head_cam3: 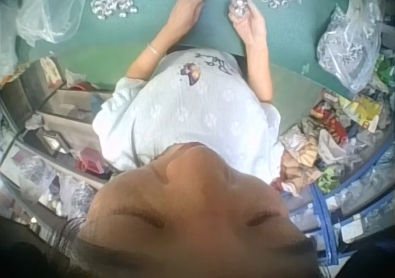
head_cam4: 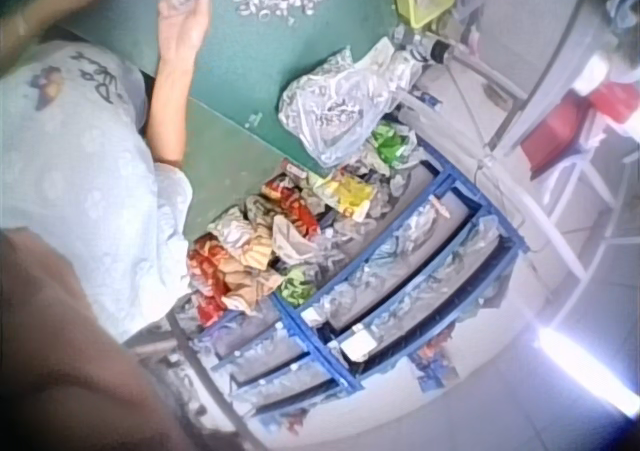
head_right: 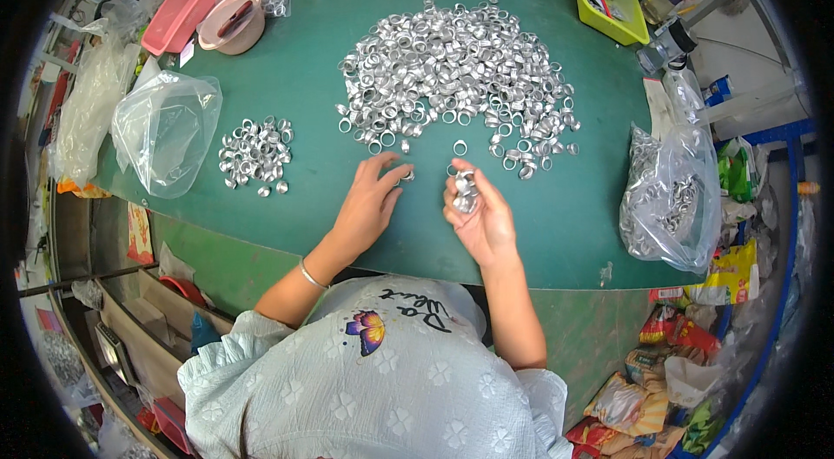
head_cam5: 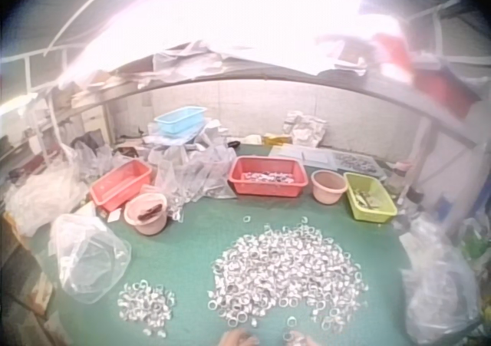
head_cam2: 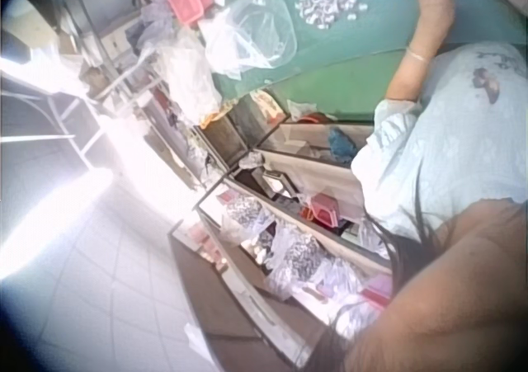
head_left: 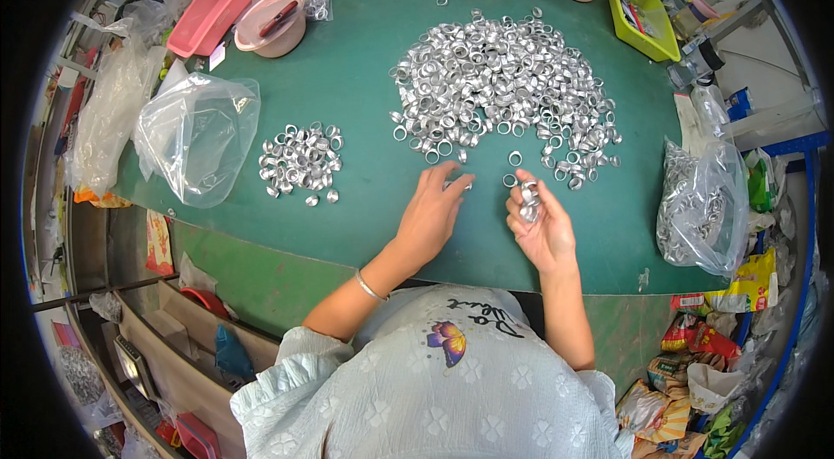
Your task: The person assembles small silver metal rings and cylindrical components by hand on a green table. They repeatedly pick up a ring and a cylinder, fit them together, and place the assembled unit into a pile. Later, they gather the assembled parts into a pink basket and pour them into a large white sack.
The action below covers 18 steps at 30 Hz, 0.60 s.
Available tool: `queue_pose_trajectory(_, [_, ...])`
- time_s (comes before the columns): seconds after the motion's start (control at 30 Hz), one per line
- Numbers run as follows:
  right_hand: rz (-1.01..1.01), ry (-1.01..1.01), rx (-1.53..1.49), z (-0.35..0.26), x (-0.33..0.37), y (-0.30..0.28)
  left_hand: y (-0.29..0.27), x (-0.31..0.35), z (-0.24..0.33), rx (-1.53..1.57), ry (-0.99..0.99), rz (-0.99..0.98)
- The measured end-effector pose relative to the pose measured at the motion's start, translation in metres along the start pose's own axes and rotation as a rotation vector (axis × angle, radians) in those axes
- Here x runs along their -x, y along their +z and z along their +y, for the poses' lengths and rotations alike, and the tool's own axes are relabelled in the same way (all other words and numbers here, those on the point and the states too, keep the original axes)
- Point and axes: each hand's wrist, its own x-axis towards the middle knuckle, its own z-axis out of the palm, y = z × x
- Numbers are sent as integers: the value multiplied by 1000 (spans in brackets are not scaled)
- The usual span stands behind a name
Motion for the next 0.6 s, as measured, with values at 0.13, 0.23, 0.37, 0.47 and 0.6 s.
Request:
queue_pose_trajectory(0.13, [-49,-23,222,14,8,5,-16,2,28,485,-158,-67])
queue_pose_trajectory(0.23, [-63,4,247,24,13,8,-9,7,29,847,-329,-161])
queue_pose_trajectory(0.37, [-105,35,359,29,18,9,1,10,19,1016,-401,-218])
queue_pose_trajectory(0.47, [-74,14,452,33,19,10,5,11,18,1048,-377,-118])
queue_pose_trajectory(0.6, [-61,-11,451,35,21,7,1,8,25,844,-288,-120])
